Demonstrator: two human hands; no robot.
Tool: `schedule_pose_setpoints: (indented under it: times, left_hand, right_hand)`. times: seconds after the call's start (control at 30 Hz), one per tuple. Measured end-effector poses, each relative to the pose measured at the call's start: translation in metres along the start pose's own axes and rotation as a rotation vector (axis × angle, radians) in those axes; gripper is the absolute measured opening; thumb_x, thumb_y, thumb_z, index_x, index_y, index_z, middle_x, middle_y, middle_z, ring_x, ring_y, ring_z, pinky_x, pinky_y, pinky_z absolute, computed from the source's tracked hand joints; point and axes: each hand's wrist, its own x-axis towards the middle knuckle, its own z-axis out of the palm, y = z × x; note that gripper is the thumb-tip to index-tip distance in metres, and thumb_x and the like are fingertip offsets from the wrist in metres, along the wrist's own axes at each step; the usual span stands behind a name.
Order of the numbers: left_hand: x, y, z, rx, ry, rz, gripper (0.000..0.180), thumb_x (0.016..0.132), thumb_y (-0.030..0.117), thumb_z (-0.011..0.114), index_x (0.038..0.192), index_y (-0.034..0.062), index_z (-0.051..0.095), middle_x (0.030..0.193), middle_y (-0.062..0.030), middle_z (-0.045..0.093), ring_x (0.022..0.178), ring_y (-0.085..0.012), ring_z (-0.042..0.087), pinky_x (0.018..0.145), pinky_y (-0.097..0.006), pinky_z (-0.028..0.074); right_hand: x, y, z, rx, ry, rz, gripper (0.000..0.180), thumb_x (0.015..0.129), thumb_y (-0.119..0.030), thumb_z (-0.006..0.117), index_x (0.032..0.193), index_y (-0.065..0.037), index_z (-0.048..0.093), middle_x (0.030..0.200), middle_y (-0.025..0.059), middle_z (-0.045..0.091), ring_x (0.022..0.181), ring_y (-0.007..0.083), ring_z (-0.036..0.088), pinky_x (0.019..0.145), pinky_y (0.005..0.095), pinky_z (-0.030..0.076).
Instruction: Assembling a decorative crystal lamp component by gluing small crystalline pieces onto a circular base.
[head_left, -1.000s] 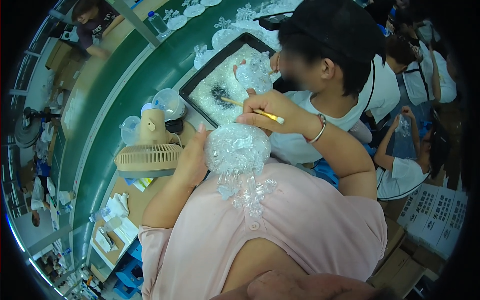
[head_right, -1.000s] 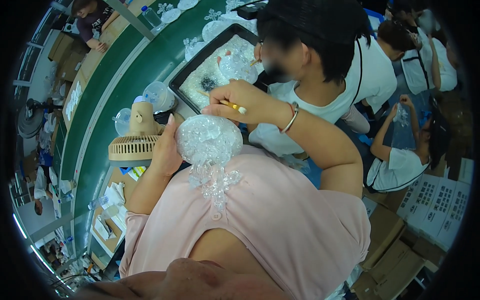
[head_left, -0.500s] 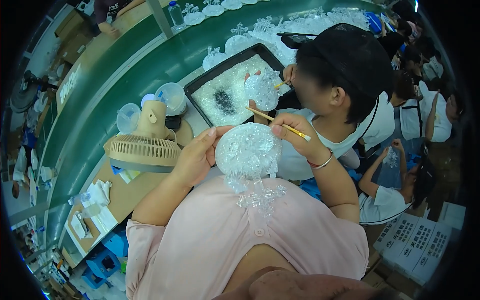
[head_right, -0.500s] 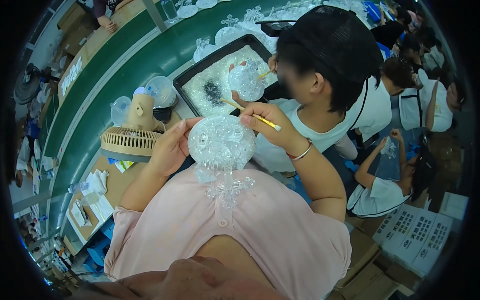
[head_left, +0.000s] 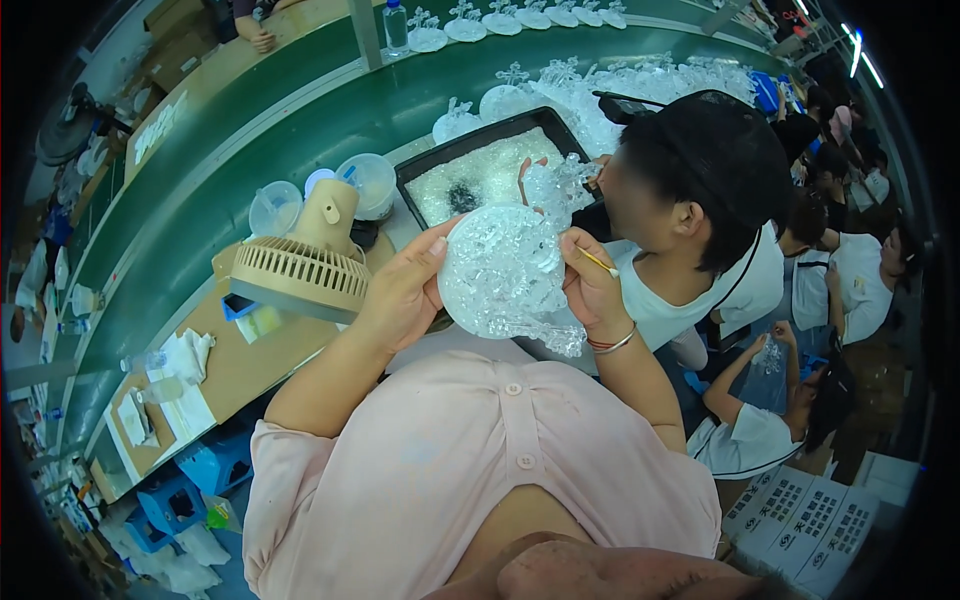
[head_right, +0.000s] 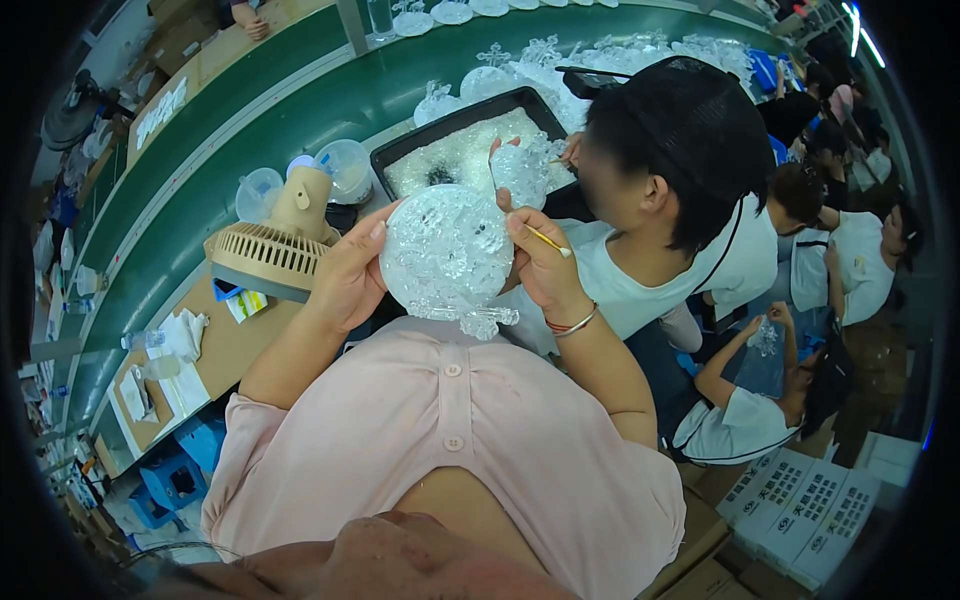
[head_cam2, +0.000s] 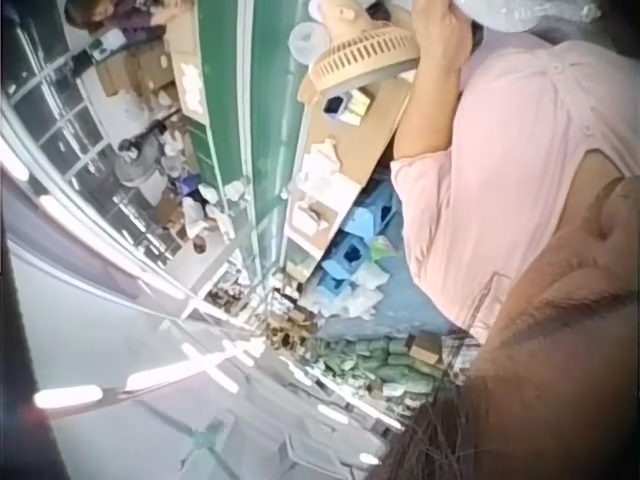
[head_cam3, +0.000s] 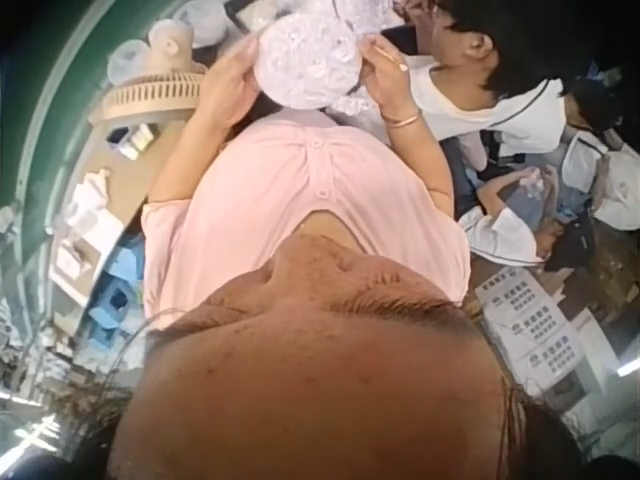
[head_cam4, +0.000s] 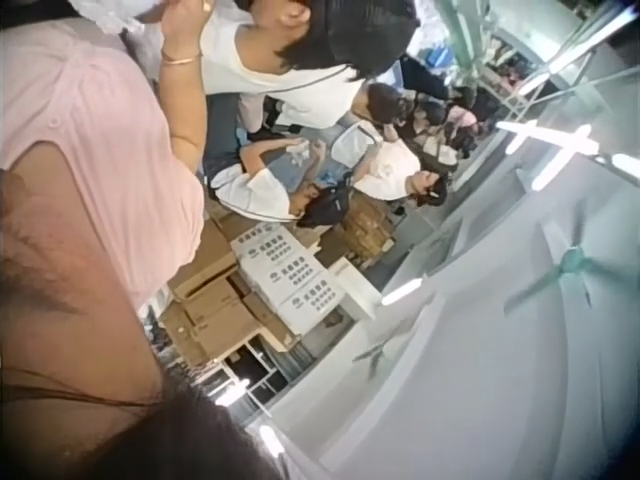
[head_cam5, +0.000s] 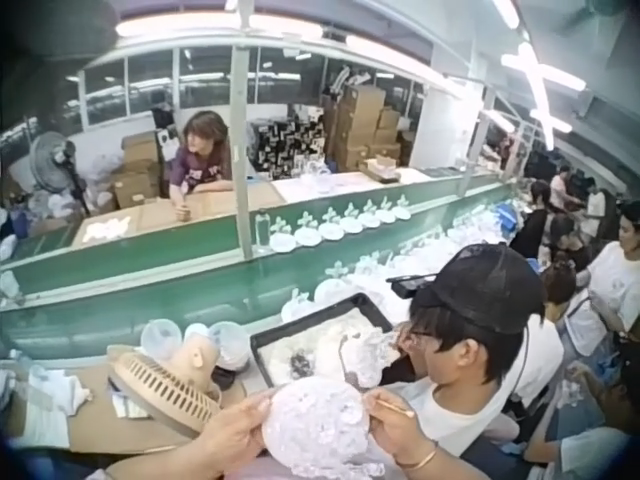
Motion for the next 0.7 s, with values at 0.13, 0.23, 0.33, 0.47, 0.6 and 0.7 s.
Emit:
schedule_pose_setpoints:
  times: [0.13,0.23,0.33,0.47,0.6,0.7]
  left_hand:
    - [-0.013,0.007,-0.004,0.119,0.015,0.031,0.043,0.096,0.023,0.036,0.131,-0.0015,0.035,0.126,-0.0117,0.048,0.112,-0.0179,0.050,0.094,-0.032,0.041]
    - [-0.022,0.014,-0.012,0.082,-0.077,0.032,0.042,0.095,0.019,0.038,0.132,-0.0020,0.035,0.125,-0.0106,0.048,0.111,-0.0165,0.050,0.093,-0.030,0.041]
    - [-0.033,0.022,-0.005,0.244,-0.049,0.009,0.042,0.093,0.011,0.040,0.132,-0.0033,0.033,0.123,-0.0104,0.049,0.111,-0.0152,0.049,0.092,-0.028,0.040]
    - [-0.042,0.024,-0.004,0.415,-0.095,0.067,0.042,0.091,0.003,0.041,0.131,-0.0049,0.033,0.122,-0.0109,0.050,0.109,-0.0140,0.050,0.090,-0.027,0.042]
    - [-0.046,0.023,-0.004,0.478,-0.051,0.050,0.039,0.091,0.004,0.042,0.129,-0.0054,0.035,0.119,-0.0107,0.052,0.103,-0.0133,0.054,0.086,-0.026,0.045]
    - [-0.046,0.021,-0.004,0.526,0.038,0.024,0.036,0.092,0.007,0.044,0.125,-0.0053,0.041,0.112,-0.0096,0.056,0.097,-0.0122,0.056,0.082,-0.025,0.047]
  right_hand:
    - [-0.002,0.002,0.005,0.003,-0.012,0.016,0.012,0.091,-0.018,0.051,0.087,-0.007,0.052,0.078,-0.0011,0.056,0.070,0.0050,0.054,0.065,0.0196,0.044]
    - [-0.003,0.001,0.010,0.046,-0.048,0.026,0.012,0.091,-0.019,0.051,0.087,-0.007,0.051,0.079,-0.0011,0.056,0.072,0.0050,0.054,0.067,0.0200,0.045]
    - [-0.008,-0.001,0.011,0.022,-0.073,0.023,0.013,0.091,-0.019,0.052,0.088,-0.007,0.051,0.079,-0.0010,0.056,0.072,0.0050,0.054,0.067,0.0199,0.045]
    - [-0.015,-0.004,0.015,-0.029,-0.095,-0.038,0.011,0.091,-0.016,0.052,0.088,-0.005,0.053,0.079,-0.0011,0.055,0.070,0.0050,0.051,0.065,0.0185,0.041]
    - [-0.017,-0.002,0.013,-0.109,-0.089,-0.118,0.011,0.090,-0.014,0.053,0.087,-0.004,0.056,0.077,-0.0021,0.053,0.066,0.0041,0.046,0.061,0.0175,0.037]
    - [-0.019,-0.004,0.018,-0.124,-0.105,-0.129,0.011,0.089,-0.015,0.054,0.086,-0.004,0.056,0.075,-0.0031,0.052,0.065,0.0028,0.044,0.059,0.0166,0.035]
